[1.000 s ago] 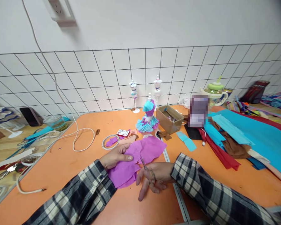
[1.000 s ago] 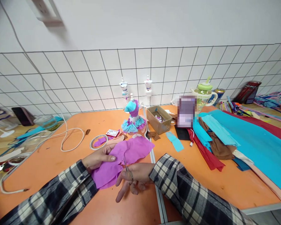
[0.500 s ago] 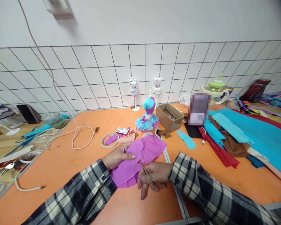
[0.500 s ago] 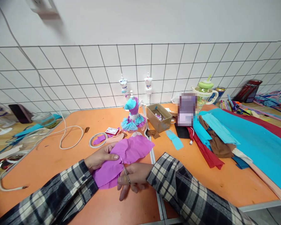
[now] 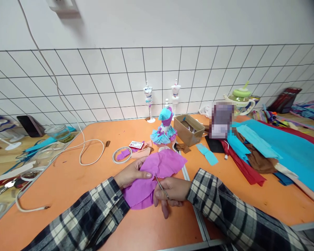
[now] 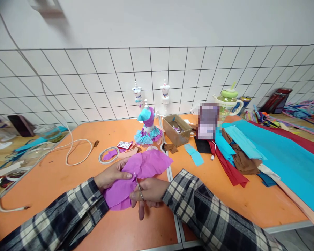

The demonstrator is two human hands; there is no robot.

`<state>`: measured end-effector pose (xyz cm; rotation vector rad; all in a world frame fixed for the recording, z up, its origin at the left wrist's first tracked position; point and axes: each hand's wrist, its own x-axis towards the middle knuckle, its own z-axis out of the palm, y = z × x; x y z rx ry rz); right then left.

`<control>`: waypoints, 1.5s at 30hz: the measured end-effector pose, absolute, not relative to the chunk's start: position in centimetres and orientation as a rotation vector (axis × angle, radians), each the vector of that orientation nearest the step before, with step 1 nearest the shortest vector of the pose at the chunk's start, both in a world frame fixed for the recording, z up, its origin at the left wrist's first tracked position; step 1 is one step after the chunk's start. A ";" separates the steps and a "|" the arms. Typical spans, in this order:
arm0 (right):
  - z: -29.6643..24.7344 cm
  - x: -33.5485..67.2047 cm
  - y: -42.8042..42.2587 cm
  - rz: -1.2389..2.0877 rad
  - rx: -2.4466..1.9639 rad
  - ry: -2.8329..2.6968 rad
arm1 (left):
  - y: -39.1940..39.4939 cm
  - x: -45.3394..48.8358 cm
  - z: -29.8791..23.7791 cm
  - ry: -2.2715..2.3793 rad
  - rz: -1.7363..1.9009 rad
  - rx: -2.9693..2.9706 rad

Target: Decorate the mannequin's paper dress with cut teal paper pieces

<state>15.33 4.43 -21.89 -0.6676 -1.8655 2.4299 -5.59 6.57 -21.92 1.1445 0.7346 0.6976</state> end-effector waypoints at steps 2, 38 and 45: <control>-22.0 15.3 4.5 2.429 -0.658 -1.864 | 6.6 -5.6 -22.1 0.740 0.708 1.159; -22.7 15.2 4.6 2.405 -0.714 -1.870 | 6.6 -5.7 -21.9 0.771 0.720 1.190; -22.5 15.6 5.3 2.571 -0.565 -1.777 | 6.9 -5.6 -22.4 0.776 0.754 1.195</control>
